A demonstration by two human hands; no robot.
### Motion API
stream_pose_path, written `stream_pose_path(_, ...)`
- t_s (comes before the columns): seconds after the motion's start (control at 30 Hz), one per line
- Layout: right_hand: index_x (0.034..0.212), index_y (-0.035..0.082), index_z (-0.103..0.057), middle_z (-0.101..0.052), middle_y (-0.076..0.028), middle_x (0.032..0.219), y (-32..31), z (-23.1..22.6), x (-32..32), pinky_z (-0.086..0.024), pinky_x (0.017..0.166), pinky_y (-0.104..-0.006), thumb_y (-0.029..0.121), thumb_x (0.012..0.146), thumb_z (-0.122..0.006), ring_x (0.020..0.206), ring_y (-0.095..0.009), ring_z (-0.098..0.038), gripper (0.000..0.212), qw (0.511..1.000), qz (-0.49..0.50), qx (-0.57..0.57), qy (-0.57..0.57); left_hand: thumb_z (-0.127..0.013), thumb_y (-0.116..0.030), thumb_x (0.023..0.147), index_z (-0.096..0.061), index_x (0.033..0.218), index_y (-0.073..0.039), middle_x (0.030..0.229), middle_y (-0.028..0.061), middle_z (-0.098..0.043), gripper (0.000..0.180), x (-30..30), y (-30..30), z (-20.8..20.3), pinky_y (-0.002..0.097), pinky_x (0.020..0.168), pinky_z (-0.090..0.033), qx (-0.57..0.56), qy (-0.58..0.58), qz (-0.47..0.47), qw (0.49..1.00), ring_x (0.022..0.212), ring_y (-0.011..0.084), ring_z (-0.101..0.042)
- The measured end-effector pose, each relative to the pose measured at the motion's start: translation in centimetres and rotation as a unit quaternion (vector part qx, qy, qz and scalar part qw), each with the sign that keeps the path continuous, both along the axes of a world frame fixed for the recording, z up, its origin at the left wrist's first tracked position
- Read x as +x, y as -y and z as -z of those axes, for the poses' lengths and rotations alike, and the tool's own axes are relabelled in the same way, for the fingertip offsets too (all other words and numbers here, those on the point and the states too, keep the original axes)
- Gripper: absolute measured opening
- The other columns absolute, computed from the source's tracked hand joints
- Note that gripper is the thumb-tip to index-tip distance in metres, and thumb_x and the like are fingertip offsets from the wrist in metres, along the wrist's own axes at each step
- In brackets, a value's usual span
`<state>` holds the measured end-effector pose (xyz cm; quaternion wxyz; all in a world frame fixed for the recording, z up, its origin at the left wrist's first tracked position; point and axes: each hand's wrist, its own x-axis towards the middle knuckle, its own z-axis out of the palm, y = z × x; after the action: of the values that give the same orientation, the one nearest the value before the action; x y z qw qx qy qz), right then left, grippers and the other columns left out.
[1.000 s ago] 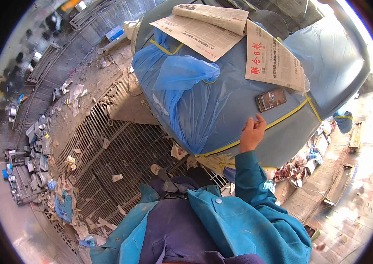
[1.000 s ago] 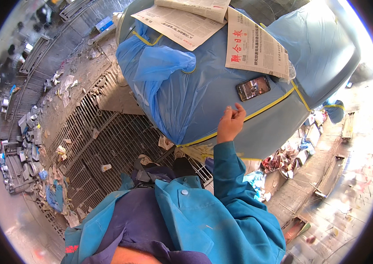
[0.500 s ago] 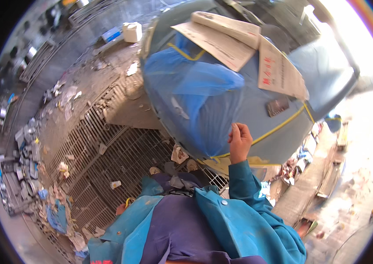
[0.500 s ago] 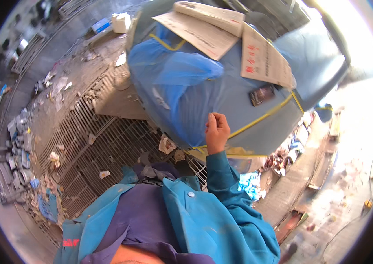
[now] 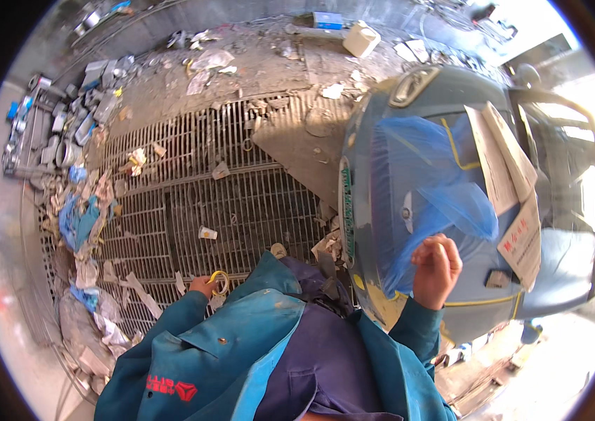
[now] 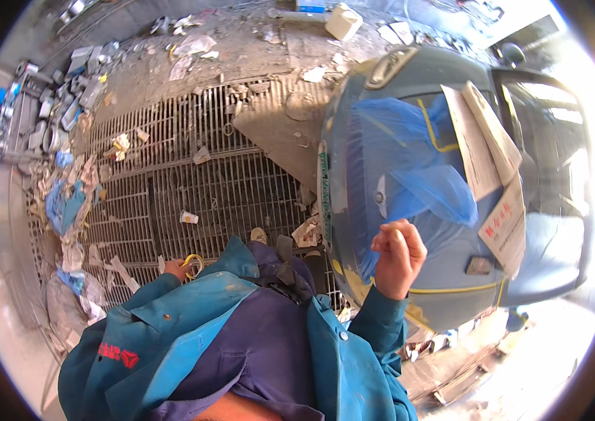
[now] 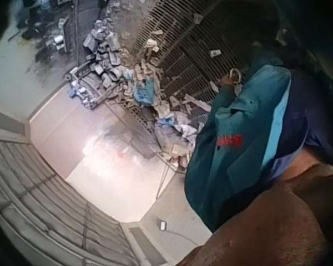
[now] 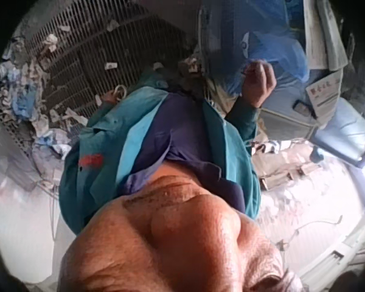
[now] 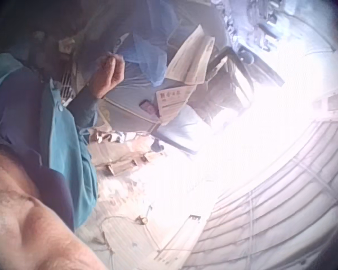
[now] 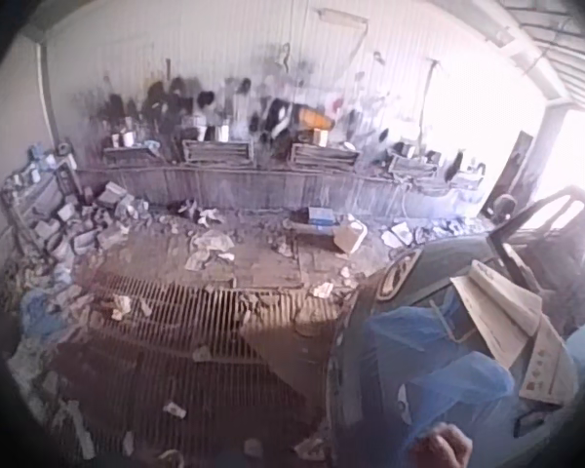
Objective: The person applies yellow masking tape and newspaper to the rear of a car, covering the taillight and surrounding bodywork. They smooth the tape and paper to secure the mask before moving to the front of the vehicle.
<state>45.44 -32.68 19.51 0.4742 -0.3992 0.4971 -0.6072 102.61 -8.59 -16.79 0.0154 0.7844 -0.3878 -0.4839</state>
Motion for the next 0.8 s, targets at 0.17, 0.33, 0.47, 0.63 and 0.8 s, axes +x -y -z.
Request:
stream_pose_path(0.17, 0.113, -0.002, -0.076, -0.064, -0.011, 0.091, 5.2, -6.7, 6.9, -0.056, 0.066, -0.0335, 0.013, 0.111, -0.069, 0.078, -0.021, -0.065, 0.017, 0.933, -0.243, -0.229, 0.137, -0.081, -0.044, 0.106, -0.087, 0.102, -0.004, 0.089, 0.0180, -0.080, 0.041, 2.8, -3.3, 0.9, 0.0528, 0.078, -0.059, 0.041, 0.007, -0.079, 0.996, 0.079, 0.0336, -0.076)
stream_pose_path(0.33, 0.114, 0.001, -0.085, -0.077, -0.016, 0.097, 12.6, -12.9, 12.8, -0.061, 0.064, -0.0349, 0.020, 0.105, -0.087, 0.076, -0.023, -0.074, 0.021, 0.741, -0.526, -0.326, 0.261, -0.079, -0.043, 0.108, -0.086, 0.102, -0.004, 0.091, 0.0174, -0.082, 0.041, 2.2, -3.2, 0.8, 0.0531, 0.078, -0.061, 0.049, 0.060, -0.011, 0.997, 0.082, 0.0327, -0.078)
stream_pose_path(0.47, 0.129, 0.031, -0.088, -0.074, -0.006, 0.101, 16.2, -15.2, 18.0, -0.053, 0.063, -0.0286, 0.027, 0.111, -0.083, 0.070, -0.014, -0.064, 0.019, 0.737, -0.562, -0.277, 0.254, -0.080, -0.043, 0.105, -0.087, 0.106, -0.005, 0.092, 0.0187, -0.081, 0.039, 2.0, -2.0, 1.9, 0.0558, 0.080, -0.058, 0.044, 0.022, -0.058, 0.997, 0.086, 0.0403, -0.076)
stream_pose_path(0.63, 0.119, 0.027, -0.090, -0.073, -0.008, 0.091, 24.0, -12.7, 23.4, -0.039, 0.049, -0.0248, 0.019, 0.115, -0.077, 0.054, -0.009, -0.055, 0.016, 0.684, -0.552, -0.297, 0.373, -0.078, -0.049, 0.104, -0.086, 0.124, -0.012, 0.111, 0.0172, -0.083, 0.042, 4.7, 0.3, 4.9, 0.0549, 0.091, -0.061, 0.093, 0.083, -0.021, 0.992, 0.102, 0.0410, -0.078)
stream_pose_path(0.8, 0.109, 0.022, -0.087, -0.071, -0.008, 0.088, 30.5, -13.5, 25.1, -0.038, 0.050, -0.0252, 0.015, 0.115, -0.073, 0.055, -0.010, -0.057, 0.017, 0.703, -0.463, -0.311, 0.441, -0.076, -0.054, 0.104, -0.085, 0.129, -0.015, 0.121, 0.0182, -0.084, 0.047, 9.7, 5.4, 3.8, 0.0547, 0.099, -0.062, 0.079, 0.114, -0.010, 0.990, 0.113, 0.0412, -0.080)
